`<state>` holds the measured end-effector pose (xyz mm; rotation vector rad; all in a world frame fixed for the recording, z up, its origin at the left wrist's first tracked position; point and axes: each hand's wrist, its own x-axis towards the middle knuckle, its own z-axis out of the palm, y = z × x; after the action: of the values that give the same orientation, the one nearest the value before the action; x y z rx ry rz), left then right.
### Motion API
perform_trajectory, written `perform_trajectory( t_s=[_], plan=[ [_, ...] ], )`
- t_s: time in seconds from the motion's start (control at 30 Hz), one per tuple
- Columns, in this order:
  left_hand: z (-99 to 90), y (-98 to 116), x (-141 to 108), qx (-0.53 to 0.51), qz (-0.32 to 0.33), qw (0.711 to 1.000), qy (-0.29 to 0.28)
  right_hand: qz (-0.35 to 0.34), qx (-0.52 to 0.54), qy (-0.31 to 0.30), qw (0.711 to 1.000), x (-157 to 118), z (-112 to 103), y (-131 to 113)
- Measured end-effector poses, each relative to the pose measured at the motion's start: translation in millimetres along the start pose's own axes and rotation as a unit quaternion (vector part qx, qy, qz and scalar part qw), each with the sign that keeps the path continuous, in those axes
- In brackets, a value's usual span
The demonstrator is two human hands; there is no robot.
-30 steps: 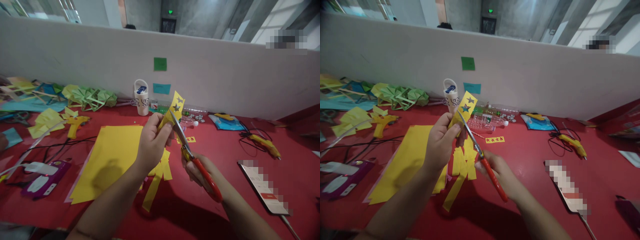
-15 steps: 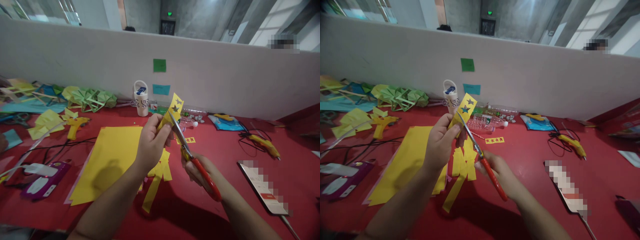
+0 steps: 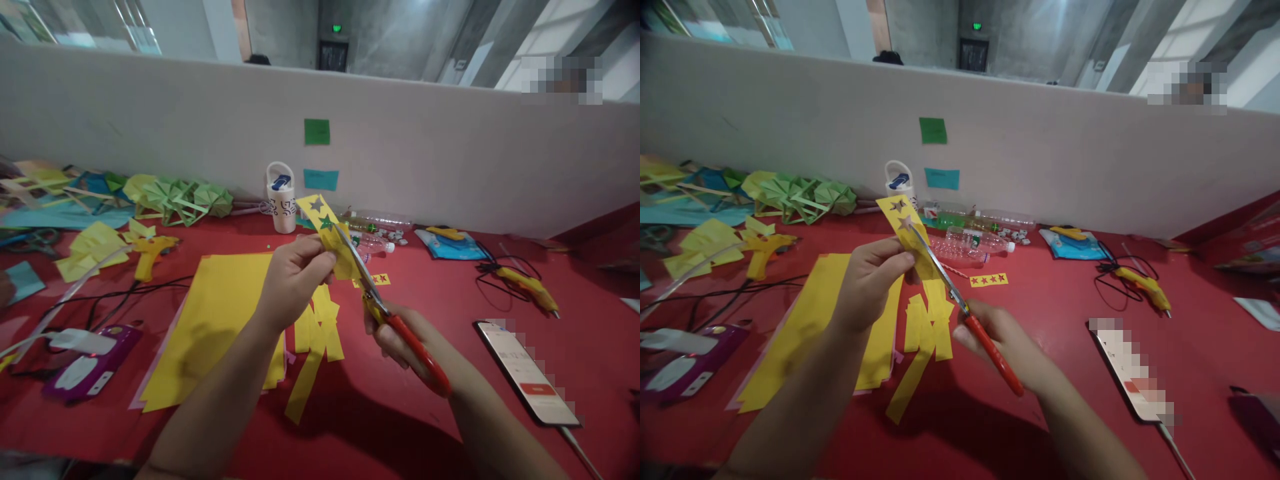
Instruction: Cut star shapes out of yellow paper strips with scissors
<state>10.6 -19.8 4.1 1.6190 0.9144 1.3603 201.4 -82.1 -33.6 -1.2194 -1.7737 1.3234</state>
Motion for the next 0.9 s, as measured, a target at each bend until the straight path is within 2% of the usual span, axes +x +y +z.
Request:
perform_trajectory(
  t_s=[0.2, 0.5, 0.7, 0.9],
  plan=[
    [4.0, 2.0, -2.0, -0.002, -0.026, 1.0, -0.015, -0.029, 0.037, -0.007, 0.999, 1.6, 3.4, 6.1],
    [5.2, 4.2, -2.0, -0.015, -0.025, 1.0, -0.007, -0.063, 0.073, -0.009, 0.995, 2.1, 12.6, 5.1],
    [4.3, 1.2, -2.5, 0.002, -0.024, 1.0, -0.019, -0.04, 0.06, -0.007, 0.997, 2.4, 12.2, 6.0],
    [2.4, 0.9, -1.9, -0.026, -0.043, 0.998, -0.026, -0.02, 0.052, -0.004, 0.998, 0.9, 11.7, 3.3]
  ],
)
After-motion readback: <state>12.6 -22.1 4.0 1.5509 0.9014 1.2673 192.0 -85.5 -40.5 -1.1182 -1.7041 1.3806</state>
